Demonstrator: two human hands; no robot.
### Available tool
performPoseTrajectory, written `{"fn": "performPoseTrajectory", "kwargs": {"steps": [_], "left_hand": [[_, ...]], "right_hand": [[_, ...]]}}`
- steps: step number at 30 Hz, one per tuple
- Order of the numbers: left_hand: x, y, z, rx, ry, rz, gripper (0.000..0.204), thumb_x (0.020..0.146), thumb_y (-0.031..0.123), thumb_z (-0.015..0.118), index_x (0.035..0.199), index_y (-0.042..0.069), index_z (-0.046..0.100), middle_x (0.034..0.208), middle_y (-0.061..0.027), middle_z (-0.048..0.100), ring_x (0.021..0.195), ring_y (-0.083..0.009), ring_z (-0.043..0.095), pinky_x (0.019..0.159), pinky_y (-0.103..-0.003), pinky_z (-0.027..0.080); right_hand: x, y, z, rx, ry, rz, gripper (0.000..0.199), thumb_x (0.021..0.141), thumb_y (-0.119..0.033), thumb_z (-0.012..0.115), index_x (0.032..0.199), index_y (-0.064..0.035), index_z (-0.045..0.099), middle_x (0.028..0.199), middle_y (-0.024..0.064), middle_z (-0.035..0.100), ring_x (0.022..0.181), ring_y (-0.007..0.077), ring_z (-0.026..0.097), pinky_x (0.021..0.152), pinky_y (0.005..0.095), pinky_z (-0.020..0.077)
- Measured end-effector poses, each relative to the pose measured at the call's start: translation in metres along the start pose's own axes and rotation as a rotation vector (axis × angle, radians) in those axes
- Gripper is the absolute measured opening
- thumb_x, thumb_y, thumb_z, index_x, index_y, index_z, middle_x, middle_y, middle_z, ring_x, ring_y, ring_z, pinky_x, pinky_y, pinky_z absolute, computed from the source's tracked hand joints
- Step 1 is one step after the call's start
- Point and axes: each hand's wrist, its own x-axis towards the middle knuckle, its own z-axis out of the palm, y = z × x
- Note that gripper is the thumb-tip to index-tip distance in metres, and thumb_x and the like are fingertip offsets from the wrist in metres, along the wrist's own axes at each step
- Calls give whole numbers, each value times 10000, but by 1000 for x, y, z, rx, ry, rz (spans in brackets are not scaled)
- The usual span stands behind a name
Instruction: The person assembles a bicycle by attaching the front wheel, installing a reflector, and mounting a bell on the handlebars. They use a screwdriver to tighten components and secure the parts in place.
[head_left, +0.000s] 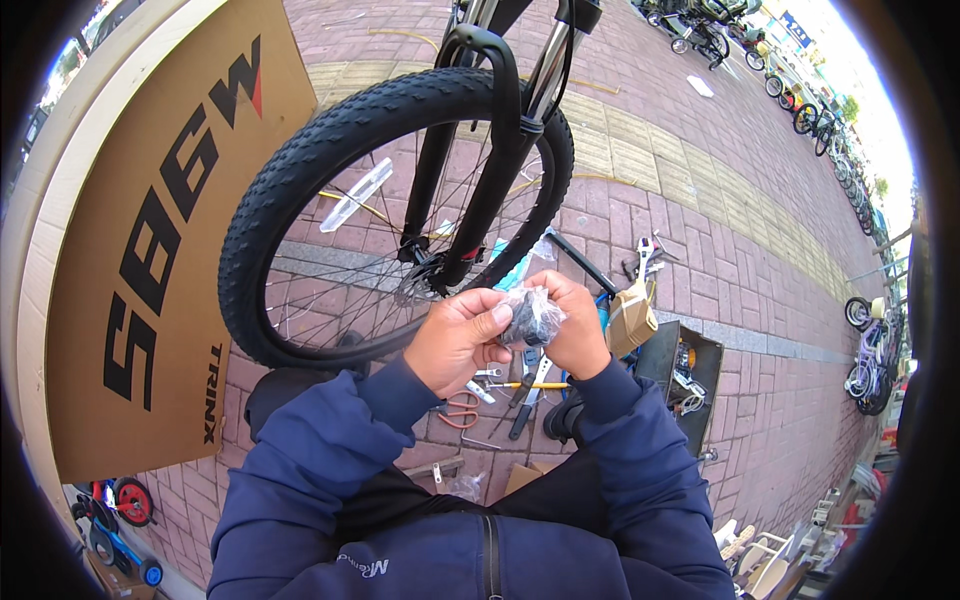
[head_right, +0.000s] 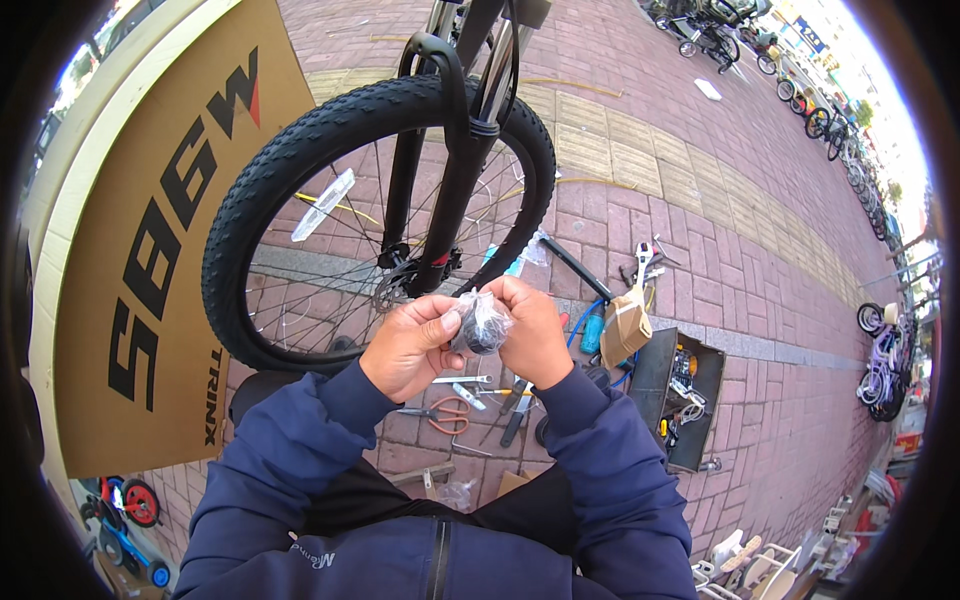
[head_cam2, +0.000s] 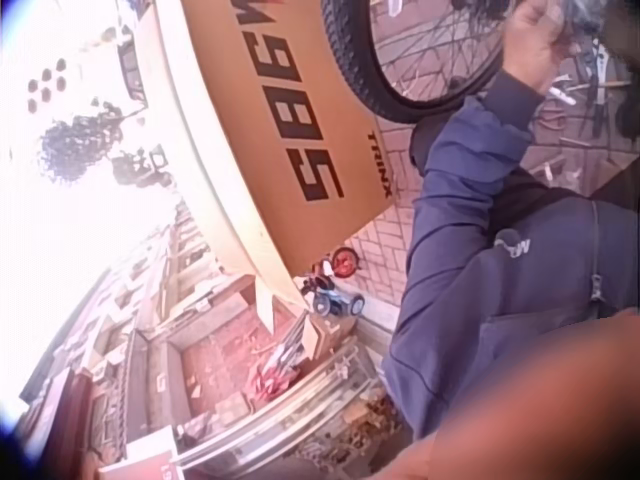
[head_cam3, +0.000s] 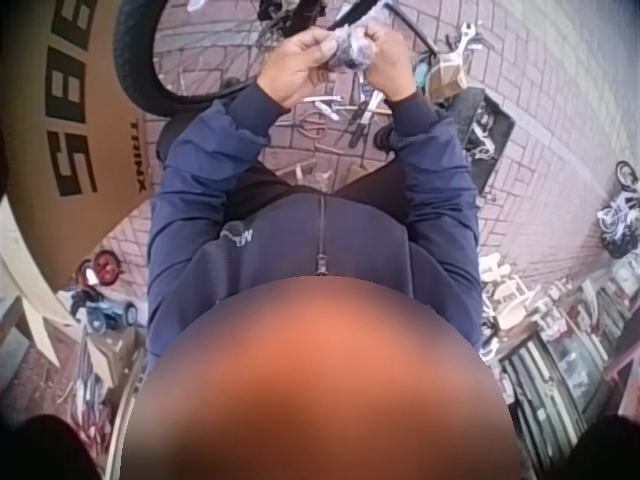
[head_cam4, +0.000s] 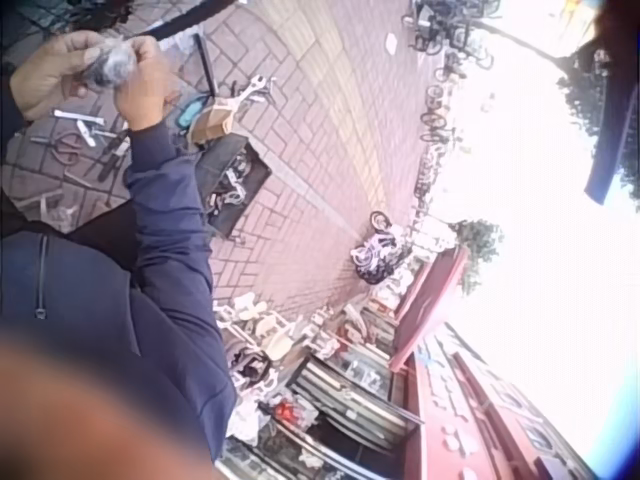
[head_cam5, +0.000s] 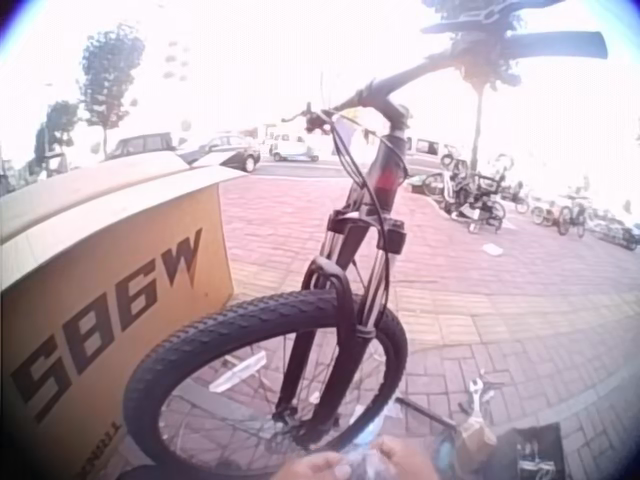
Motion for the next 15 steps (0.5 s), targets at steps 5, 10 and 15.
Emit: {"fn": "performPoseTrajectory", "kwargs": {"steps": [5, 10, 15], "left_hand": [[4, 1, -2, 55, 66, 64, 255, 1030, 174, 612, 1230, 17, 625, 1070, -73, 703, 857, -142, 698, 688, -249, 587], [7, 3, 0, 196, 229, 150, 321, 1044, 152, 579, 1323, -5, 594, 1151, -71, 692, 933, -120, 684, 784, -267, 611], [5, -1, 5, 208, 316, 166, 295, 1042, 144, 579, 1295, -6, 606, 1109, -73, 689, 887, -117, 671, 790, -280, 612]], "right_hand": [[1, -2, 6, -165, 150, -29, 127, 916, -47, 662, 1040, -19, 662, 870, 64, 687, 778, 124, 632, 699, 278, 507], [0, -11, -5, 298, 110, 89, 301, 988, -227, 686, 1172, 6, 634, 959, 20, 656, 790, 67, 600, 673, 230, 495], [-4, -13, 4, 307, -21, 141, 425, 887, -79, 790, 1244, 30, 586, 1032, 30, 656, 907, 95, 640, 798, 231, 537]]}}
